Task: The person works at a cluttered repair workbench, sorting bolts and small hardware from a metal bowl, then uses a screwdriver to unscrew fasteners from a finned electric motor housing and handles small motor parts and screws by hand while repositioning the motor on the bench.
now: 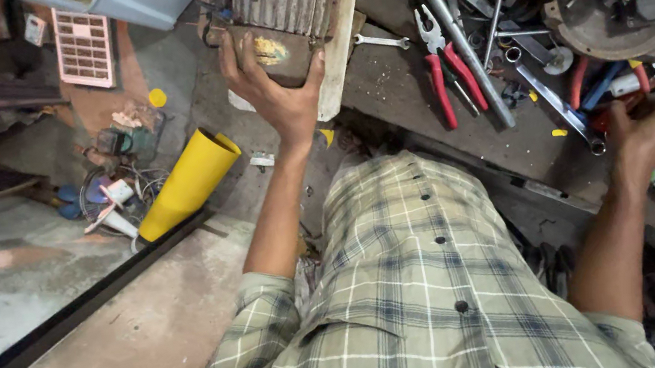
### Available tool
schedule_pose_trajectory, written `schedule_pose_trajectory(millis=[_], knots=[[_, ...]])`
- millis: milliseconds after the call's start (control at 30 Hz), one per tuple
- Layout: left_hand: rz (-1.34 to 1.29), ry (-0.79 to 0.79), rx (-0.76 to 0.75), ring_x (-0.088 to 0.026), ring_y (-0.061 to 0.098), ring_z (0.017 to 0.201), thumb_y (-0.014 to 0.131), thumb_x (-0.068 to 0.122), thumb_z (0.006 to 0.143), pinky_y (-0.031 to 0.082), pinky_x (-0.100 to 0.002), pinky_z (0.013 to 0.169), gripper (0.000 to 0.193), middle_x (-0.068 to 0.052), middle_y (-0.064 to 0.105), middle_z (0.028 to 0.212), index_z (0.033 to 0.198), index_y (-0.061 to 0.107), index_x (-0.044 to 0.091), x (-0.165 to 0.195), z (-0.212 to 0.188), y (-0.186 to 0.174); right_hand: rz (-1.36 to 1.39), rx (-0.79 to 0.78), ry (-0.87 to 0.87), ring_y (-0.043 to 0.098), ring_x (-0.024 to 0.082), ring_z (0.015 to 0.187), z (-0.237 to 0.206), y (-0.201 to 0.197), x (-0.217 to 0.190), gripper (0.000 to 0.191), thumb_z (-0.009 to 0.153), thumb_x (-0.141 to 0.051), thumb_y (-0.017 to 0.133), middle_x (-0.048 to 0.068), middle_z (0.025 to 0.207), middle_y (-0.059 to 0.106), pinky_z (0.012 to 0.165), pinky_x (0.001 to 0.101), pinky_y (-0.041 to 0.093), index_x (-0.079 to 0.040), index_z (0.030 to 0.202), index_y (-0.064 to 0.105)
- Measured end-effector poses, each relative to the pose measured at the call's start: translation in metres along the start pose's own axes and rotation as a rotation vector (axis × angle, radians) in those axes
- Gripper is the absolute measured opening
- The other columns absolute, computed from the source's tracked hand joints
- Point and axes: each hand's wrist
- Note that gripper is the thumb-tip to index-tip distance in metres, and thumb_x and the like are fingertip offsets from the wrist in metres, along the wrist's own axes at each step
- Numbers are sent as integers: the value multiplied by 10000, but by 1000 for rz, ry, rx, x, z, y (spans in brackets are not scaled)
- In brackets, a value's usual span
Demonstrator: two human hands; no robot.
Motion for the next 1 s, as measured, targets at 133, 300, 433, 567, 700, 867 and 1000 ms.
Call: schedule_pose_trajectory(millis=[133, 300, 433, 567, 700, 867, 1000], knots=[[-17, 22, 4, -393, 270, 1542, 909, 451, 830, 256, -596, 1281, 952, -144, 283, 1642, 1540, 356, 143, 12, -7, 11, -271, 91, -164, 705, 416, 841, 5, -5, 4, 371, 833, -208, 815, 199, 956, 752, 777, 502, 531, 36, 1060, 653], [-31, 51, 11, -398, 249, 1544, 909, 459, 835, 247, -606, 1291, 958, -137, 263, 1652, 1550, 342, 164, 29, -15, 27, 88, 128, -79, 736, 328, 897, 34, -17, -3, 389, 778, -150, 779, 160, 1032, 747, 832, 439, 574, 62, 1066, 627], [-42, 69, -8, -406, 239, 1553, 915, 471, 876, 248, -617, 1298, 978, -140, 238, 1667, 1577, 307, 163, 46, -14, 36, 361, 64, 108, 677, 217, 927, 59, -39, 1, 269, 960, -199, 702, 93, 1060, 735, 806, 352, 543, 7, 1131, 670], [-80, 31, -54, -408, 244, 1562, 930, 465, 857, 250, -625, 1297, 985, -151, 237, 1673, 1577, 322, 176, 62, -15, 45, 1094, 66, 519, 601, 129, 727, 60, -71, 27, 341, 1089, -407, 573, 24, 956, 720, 594, 262, 417, -95, 1138, 700], [-49, 58, -45, -401, 242, 1564, 944, 449, 861, 232, -609, 1261, 976, -147, 241, 1670, 1571, 331, 181, 72, -21, 57, 1246, -39, 667, 462, 90, 599, 46, -102, 64, 250, 1124, -394, 594, -19, 819, 569, 515, 242, 339, -190, 1238, 682], [-51, 60, -65, -419, 226, 1553, 955, 438, 842, 225, -632, 1292, 986, -160, 247, 1653, 1561, 335, 172, 76, -30, 60, 1336, -89, 692, 507, 52, 743, -25, -121, 96, 232, 1226, -368, 601, -82, 1049, 637, 613, 201, 384, -173, 1343, 643], [-65, 34, -67, -412, 237, 1559, 955, 429, 853, 237, -621, 1295, 981, -162, 250, 1658, 1564, 326, 179, 79, -35, 59, 1396, -8, 658, 547, 63, 784, -96, -135, 89, 375, 1159, -332, 607, -47, 1213, 725, 641, 203, 424, -100, 1452, 631]])
Point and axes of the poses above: each hand's wrist, its own z-axis towards the middle knuckle, its own y-axis out of the palm, x = y × z
